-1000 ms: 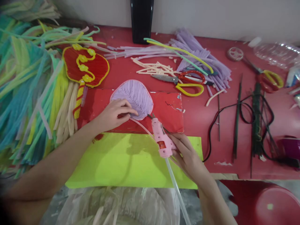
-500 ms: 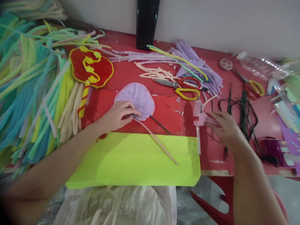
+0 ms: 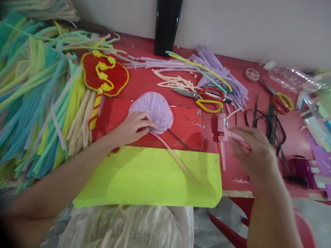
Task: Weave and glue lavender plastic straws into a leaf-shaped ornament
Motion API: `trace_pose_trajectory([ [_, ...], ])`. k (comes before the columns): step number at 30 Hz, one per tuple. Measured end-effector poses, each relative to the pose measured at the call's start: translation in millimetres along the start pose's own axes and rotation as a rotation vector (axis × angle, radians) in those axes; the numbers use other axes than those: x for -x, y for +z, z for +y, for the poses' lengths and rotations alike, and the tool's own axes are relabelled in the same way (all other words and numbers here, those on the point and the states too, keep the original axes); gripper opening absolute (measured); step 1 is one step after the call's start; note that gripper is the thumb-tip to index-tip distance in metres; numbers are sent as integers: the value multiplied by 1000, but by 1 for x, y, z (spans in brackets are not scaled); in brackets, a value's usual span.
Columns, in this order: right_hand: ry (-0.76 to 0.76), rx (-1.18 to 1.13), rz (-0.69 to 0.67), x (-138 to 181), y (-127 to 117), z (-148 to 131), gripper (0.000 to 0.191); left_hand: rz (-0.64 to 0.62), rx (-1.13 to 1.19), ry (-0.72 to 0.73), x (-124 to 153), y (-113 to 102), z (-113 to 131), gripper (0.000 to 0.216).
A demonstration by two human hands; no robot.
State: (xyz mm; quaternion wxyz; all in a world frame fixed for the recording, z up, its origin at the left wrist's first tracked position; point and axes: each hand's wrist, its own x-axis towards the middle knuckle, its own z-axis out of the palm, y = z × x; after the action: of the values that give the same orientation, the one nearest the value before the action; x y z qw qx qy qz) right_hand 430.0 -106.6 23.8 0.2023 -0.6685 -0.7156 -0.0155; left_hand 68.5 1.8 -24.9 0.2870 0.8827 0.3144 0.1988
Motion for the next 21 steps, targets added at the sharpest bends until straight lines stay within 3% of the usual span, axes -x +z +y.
trace_pose_trajectory([
  [1, -4, -53, -110, 4, 1, -24, 22, 2, 2, -2, 0, 0, 0, 28],
  [4, -119, -164, -197, 17, 18, -84, 14, 5, 2, -3, 0, 1, 0, 28],
  [7, -191, -155, -246, 27, 42, -112, 15, 1, -17, 5, 0, -1, 1, 23],
  [12, -248, -149, -261, 32, 60, -117, 13, -58, -62, 8, 1, -3, 3, 23],
  [21, -202, -134, -206, 27, 52, -116, 12, -52, -124, 26, 1, -2, 2, 23],
])
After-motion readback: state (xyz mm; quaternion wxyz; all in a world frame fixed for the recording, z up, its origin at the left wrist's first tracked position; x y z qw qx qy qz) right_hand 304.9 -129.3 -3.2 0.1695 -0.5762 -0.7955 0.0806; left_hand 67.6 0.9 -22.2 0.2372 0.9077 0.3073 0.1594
